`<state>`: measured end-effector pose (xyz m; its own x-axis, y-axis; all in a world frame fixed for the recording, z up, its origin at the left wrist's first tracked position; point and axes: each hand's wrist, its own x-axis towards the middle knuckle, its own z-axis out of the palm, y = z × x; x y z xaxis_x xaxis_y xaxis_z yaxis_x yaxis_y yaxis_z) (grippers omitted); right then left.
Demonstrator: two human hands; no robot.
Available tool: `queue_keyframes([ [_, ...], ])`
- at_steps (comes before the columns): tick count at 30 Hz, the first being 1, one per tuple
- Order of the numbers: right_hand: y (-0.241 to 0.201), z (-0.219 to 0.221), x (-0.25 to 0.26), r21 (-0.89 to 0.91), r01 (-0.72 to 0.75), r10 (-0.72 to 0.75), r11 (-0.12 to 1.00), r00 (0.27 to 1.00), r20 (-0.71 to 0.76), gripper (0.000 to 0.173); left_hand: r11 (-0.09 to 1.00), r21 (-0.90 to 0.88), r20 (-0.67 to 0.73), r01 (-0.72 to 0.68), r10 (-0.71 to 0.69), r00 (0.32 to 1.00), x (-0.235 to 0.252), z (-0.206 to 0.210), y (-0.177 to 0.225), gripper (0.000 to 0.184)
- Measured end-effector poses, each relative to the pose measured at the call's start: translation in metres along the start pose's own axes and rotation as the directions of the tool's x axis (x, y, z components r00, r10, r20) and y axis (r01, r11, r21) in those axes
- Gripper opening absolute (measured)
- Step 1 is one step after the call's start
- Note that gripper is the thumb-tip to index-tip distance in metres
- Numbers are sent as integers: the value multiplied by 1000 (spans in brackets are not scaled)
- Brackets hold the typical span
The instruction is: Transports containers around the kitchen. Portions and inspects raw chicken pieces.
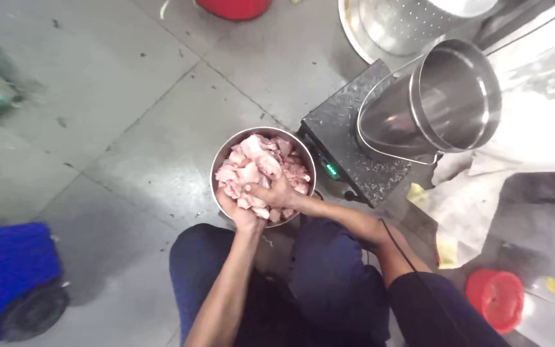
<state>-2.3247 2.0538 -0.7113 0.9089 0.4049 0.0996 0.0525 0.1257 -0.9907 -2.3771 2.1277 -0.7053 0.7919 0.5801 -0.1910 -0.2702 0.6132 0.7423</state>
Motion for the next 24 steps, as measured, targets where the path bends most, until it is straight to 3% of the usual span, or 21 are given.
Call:
queue_keyframes([
  [7,10,-12,-10,-7,-153,152,988,986,-72,46,990,19,-82,139,-137,987,-1,-1,-22,50],
  [13,-28,-21,-5,45,77,-74,996,995,-60,45,1000,24,24,13,-14,1000,-12,34,0,49],
  [18,-103,-41,8,2,213,-210,977,965,-155,49,1000,-22,169,-22,25,985,-21,103,36,49],
  [21,-165,-68,13,-21,337,-332,941,915,-228,37,996,-76,306,48,-23,952,-31,164,59,47],
  [24,-225,-110,10,-94,393,-403,915,870,-284,33,979,-126,473,162,-84,877,-45,234,67,47],
])
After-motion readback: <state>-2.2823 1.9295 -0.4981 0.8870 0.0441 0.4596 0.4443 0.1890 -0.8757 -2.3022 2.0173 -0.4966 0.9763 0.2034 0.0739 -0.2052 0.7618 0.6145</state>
